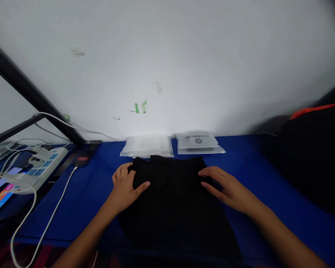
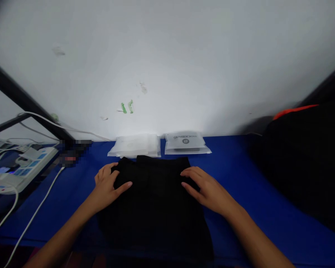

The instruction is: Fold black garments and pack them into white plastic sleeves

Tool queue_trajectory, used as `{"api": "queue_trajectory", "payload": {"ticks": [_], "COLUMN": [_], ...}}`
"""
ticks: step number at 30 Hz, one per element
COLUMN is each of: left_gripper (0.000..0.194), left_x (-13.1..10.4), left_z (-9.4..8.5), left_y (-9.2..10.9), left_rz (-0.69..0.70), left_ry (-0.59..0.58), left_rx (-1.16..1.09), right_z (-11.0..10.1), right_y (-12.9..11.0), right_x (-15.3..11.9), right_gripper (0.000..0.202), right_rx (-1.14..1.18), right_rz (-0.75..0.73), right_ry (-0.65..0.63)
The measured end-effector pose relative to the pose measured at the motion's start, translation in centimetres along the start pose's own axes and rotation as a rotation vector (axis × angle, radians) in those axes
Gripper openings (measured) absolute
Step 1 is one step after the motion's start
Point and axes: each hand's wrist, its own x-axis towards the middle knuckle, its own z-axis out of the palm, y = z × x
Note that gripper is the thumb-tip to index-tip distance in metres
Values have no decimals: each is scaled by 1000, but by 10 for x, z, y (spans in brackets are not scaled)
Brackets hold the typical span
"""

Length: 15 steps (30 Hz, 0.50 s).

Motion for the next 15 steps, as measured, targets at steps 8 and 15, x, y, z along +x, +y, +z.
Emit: {"api": "queue_trajectory", "payload": {"ticks": [8, 15], "left_gripper": [22, 48], "left_x": [40, 44], "left_z": [-25, -2], "left_y": [31, 75], "left_rz": [49, 661], "left_ry": [167, -285], "left_rx": [-263, 6], "right_z": [-3, -4], "right_y": [2, 1], "right_x": [-2, -2], "right_gripper": [24, 25], "right_rx": [-6, 6], "right_rz": [3, 1], "right_ry": [47, 17]}}
